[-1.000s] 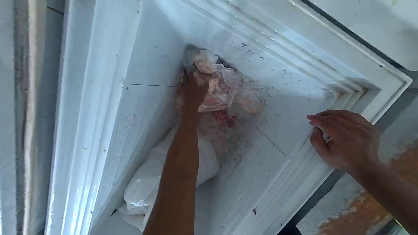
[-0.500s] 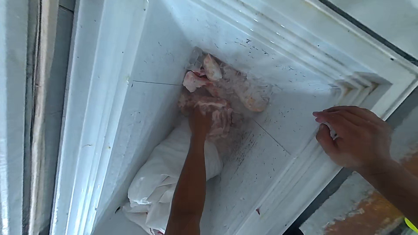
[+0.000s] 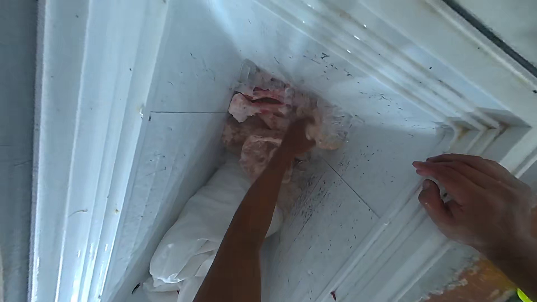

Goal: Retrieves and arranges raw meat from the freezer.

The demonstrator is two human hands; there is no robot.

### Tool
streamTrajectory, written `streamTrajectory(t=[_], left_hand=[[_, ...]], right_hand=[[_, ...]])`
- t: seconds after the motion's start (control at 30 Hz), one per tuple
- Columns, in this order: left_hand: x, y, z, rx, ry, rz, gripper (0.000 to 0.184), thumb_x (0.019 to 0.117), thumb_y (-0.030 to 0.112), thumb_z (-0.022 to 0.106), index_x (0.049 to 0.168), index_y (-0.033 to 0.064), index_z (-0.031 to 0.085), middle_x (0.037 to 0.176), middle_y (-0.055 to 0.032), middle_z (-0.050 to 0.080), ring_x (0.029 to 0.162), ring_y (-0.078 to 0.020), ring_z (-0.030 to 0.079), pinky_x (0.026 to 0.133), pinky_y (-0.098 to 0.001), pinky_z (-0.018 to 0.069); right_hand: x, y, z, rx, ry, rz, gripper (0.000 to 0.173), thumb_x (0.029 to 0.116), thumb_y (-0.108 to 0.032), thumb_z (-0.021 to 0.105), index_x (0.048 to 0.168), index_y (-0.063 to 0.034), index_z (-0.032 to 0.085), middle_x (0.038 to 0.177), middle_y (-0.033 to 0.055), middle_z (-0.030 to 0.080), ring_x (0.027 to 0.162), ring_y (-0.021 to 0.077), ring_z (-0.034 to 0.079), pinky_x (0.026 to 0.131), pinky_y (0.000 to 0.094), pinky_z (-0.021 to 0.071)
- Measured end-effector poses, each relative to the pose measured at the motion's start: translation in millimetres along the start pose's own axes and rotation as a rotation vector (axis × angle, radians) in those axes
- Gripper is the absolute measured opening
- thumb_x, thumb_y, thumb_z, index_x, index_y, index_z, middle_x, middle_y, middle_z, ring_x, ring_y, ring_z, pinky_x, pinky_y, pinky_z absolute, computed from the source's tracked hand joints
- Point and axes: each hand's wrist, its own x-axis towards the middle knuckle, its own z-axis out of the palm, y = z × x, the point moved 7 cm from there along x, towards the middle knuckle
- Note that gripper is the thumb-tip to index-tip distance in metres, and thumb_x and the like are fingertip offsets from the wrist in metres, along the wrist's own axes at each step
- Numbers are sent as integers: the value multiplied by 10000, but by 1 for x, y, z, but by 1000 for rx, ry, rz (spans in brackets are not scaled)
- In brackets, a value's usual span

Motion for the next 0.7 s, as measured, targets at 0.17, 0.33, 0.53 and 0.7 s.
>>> streamTrajectory(t=[0.17, 0.33, 0.53, 0.7], left_hand=[[-19, -36, -29, 145, 19, -109, 400, 956, 172, 661, 1337, 61, 621, 1433, -202, 558, 1318, -375, 550, 1089, -574, 463], [37, -100, -79, 694, -60, -115, 681, 870, 119, 746, 1485, 19, 469, 1544, -241, 442, 1433, -432, 414, 1183, -600, 329], [46, -99, -78, 818, -162, -328, 501, 934, 125, 680, 1418, 71, 561, 1457, -249, 525, 1345, -477, 490, 1082, -693, 387], [-41, -77, -83, 776, -247, -424, 419, 864, 283, 751, 1261, 172, 673, 1133, -213, 704, 1071, -476, 651, 856, -724, 490]], right_hand=[[-4, 4, 4, 14, 4, 6, 365, 971, -287, 489, 1169, -116, 744, 1055, 91, 746, 1126, 316, 670, 958, 496, 524], [-4, 2, 2, 0, -3, 8, 362, 975, -281, 483, 1165, -124, 748, 1071, 87, 748, 1131, 307, 673, 950, 487, 529], [2, -3, -2, -4, 19, 4, 362, 976, -264, 474, 1146, -105, 752, 1034, 107, 750, 1100, 321, 682, 922, 485, 535], [-2, 0, 1, -11, -7, 20, 369, 976, -276, 477, 1181, -129, 746, 1053, 83, 749, 1127, 308, 673, 957, 489, 524]])
